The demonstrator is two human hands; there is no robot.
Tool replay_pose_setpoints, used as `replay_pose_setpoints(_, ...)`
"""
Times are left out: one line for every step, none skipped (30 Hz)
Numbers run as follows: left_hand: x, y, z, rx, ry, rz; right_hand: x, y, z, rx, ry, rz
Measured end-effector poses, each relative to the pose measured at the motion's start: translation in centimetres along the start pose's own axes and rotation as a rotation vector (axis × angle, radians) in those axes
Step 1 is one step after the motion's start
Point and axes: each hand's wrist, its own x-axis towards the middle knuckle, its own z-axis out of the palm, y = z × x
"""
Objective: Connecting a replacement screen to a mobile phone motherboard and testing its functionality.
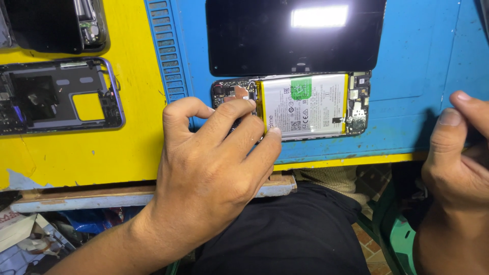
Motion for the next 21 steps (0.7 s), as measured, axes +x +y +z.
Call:
replay_pose_setpoints(0.0,0.0,0.0,-0.015,0.005,-0.007,0.2,-0.1,0.0,0.009,0.007,-0.015)
replay_pose_setpoints(0.0,0.0,0.0,-0.031,0.01,-0.014,0.3,-0.2,0.0,0.019,0.015,-0.03)
replay_pose_setpoints(0.0,0.0,0.0,-0.03,0.013,-0.013,0.5,-0.3,0.0,0.017,0.017,-0.031)
replay_pose_setpoints(0.0,0.0,0.1,-0.038,0.012,-0.015,0.6,-0.5,0.0,0.029,0.012,-0.016)
replay_pose_setpoints(0.0,0.0,0.1,-0.046,0.011,-0.018,0.7,-0.6,0.0,0.041,0.007,-0.001)
replay_pose_setpoints(0.0,0.0,0.0,-0.047,0.014,-0.016,0.8,-0.9,0.1,0.039,0.008,-0.002)
replay_pose_setpoints(0.0,0.0,0.0,-0.043,0.008,-0.016,1.1,-1.2,0.2,0.052,0.028,0.004)
replay_pose_setpoints(0.0,0.0,0.0,-0.04,0.003,-0.015,1.3,-1.5,0.2,0.065,0.048,0.011)
replay_pose_setpoints(0.0,0.0,0.0,-0.04,0.014,-0.01,1.8,-1.5,0.2,0.056,0.055,0.005)
replay_pose_setpoints(0.0,0.0,0.0,-0.031,0.003,-0.011,2.4,-1.5,0.2,0.041,0.078,-0.056)
replay_pose_setpoints(0.1,-0.1,0.0,-0.021,-0.003,-0.009,3.0,-1.5,0.1,0.021,0.103,-0.12)
replay_pose_setpoints(0.1,-0.1,0.0,-0.021,0.013,0.0,3.3,-1.6,0.0,0.008,0.113,-0.126)
replay_pose_setpoints(0.1,-0.1,0.1,-0.025,0.01,-0.001,3.6,-1.6,0.0,-0.029,0.125,-0.149)
replay_pose_setpoints(0.1,-0.1,0.1,-0.028,0.007,-0.002,4.0,-1.7,-0.1,-0.066,0.136,-0.172)
replay_pose_setpoints(0.0,-0.1,0.1,-0.024,0.024,0.007,4.4,-2.1,-0.1,-0.078,0.149,-0.181)
replay_pose_setpoints(0.0,-0.1,0.1,-0.02,0.01,0.004,4.9,-2.5,-0.1,-0.063,0.148,-0.181)
replay_pose_setpoints(0.0,-0.1,0.1,-0.014,-0.003,0.003,5.3,-2.9,-0.1,-0.048,0.149,-0.18)
replay_pose_setpoints(0.0,-0.1,0.1,-0.009,0.015,0.013,5.6,-3.2,-0.2,-0.06,0.164,-0.189)
replay_pose_setpoints(-0.1,-0.1,0.1,-0.013,0.003,0.009,6.0,-3.6,-0.2,-0.06,0.16,-0.181)
replay_pose_setpoints(-0.1,-0.1,0.1,-0.018,-0.01,0.005,6.4,-3.9,-0.3,-0.059,0.156,-0.173)
replay_pose_setpoints(0.0,-0.1,0.1,-0.01,0.008,0.012,6.5,-4.0,-0.3,-0.068,0.171,-0.184)
